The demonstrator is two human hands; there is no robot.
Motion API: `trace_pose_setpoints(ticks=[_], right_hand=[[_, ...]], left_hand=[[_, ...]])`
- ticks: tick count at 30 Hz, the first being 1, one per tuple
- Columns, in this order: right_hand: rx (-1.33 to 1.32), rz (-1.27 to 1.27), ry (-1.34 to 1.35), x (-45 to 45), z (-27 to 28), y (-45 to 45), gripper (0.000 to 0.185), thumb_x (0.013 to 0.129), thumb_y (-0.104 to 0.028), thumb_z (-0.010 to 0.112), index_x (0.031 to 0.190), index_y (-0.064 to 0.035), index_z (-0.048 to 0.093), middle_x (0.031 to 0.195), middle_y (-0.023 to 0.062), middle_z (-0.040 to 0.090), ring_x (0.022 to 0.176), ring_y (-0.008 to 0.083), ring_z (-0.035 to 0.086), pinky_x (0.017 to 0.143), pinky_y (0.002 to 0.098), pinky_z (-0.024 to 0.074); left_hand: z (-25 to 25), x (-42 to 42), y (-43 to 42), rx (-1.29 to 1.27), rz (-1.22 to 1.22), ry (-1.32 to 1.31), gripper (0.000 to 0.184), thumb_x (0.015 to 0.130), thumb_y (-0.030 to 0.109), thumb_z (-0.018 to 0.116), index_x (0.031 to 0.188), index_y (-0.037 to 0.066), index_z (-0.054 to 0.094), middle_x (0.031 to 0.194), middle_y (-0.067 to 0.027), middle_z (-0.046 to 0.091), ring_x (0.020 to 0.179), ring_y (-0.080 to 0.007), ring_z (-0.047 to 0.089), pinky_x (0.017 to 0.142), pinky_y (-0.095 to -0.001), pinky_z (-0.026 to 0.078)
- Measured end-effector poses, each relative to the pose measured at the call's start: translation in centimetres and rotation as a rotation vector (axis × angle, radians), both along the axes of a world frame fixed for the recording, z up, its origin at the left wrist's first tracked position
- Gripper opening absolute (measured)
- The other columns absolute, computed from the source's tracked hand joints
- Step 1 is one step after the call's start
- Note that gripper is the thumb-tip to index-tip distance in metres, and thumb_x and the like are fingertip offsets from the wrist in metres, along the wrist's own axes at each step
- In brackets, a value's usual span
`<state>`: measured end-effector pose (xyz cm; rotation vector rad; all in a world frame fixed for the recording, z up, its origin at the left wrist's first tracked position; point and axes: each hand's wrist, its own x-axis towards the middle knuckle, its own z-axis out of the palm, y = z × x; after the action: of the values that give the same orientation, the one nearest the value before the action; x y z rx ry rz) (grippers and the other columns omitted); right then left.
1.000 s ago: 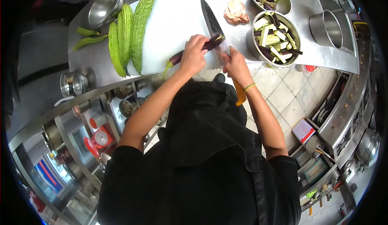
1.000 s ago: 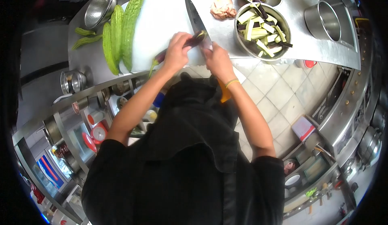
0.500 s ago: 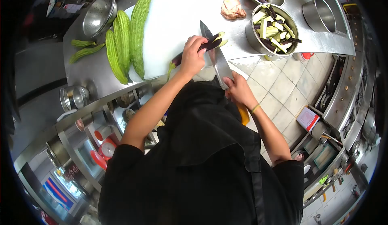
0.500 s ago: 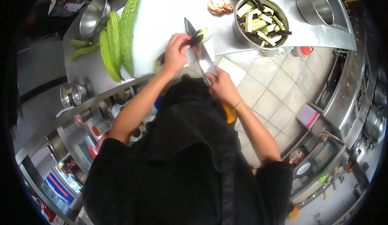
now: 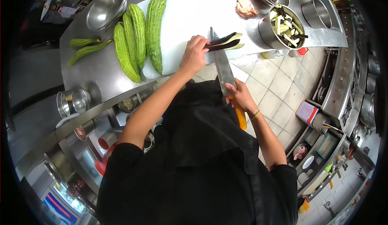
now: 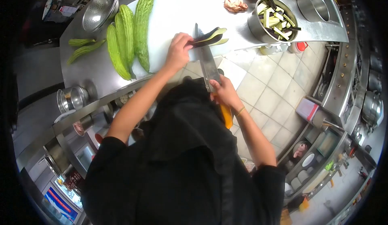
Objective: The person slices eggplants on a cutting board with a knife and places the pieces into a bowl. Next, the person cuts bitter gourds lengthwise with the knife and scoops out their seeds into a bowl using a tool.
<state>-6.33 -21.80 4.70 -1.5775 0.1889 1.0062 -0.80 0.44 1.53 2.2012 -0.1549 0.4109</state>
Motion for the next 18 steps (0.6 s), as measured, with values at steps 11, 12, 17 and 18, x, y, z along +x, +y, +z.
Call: trace_pose_setpoints(ticks=[11, 12, 17, 18], right_hand=[[0.069, -0.134, -0.133, 2.1, -2.8, 6.9, 0.020, 0.098, -0.022, 0.052, 0.101, -0.0018, 0.050, 0.070, 0.0052, 0.055, 0.049, 0.0124, 0.054, 0.039, 0.0241, 0.0397], [0.047, -0.124, -0.133, 2.0, -2.8, 6.9, 0.021, 0.098, -0.022, 0.052, 0.101, -0.0016, 0.050, 0.070, 0.0053, 0.055, 0.050, 0.0126, 0.055, 0.039, 0.0240, 0.0399], [0.046, -0.100, -0.113, 1.6, -2.9, 6.8, 0.026, 0.096, -0.021, 0.055, 0.105, 0.0029, 0.048, 0.076, 0.0078, 0.055, 0.051, 0.0132, 0.056, 0.040, 0.0256, 0.0414], [0.031, -0.060, -0.104, 1.5, -2.5, 6.8, 0.026, 0.097, -0.021, 0.054, 0.106, 0.0027, 0.048, 0.078, 0.0080, 0.055, 0.051, 0.0132, 0.056, 0.040, 0.0257, 0.0414]], left_hand=[[0.6, -4.9, 5.4, -0.010, 0.136, 0.151, 0.024, 0.075, -0.006, 0.066, 0.097, -0.001, 0.059, 0.096, -0.0132, 0.058, 0.088, -0.0317, 0.060, 0.075, -0.0389, 0.049], [0.4, -5.1, 5.6, -0.012, 0.141, 0.150, 0.024, 0.075, -0.006, 0.066, 0.097, -0.001, 0.059, 0.096, -0.0132, 0.058, 0.088, -0.0317, 0.060, 0.075, -0.0389, 0.049], [-1.9, -5.5, 5.7, -0.234, 0.169, 0.063, 0.013, 0.075, -0.008, 0.065, 0.085, -0.003, 0.059, 0.080, -0.0147, 0.058, 0.065, -0.0267, 0.061, 0.058, -0.0352, 0.047], [-1.9, -5.4, 5.7, -0.256, 0.170, 0.043, 0.012, 0.076, -0.008, 0.065, 0.083, -0.003, 0.058, 0.081, -0.0153, 0.058, 0.067, -0.0312, 0.060, 0.058, -0.0383, 0.046]])
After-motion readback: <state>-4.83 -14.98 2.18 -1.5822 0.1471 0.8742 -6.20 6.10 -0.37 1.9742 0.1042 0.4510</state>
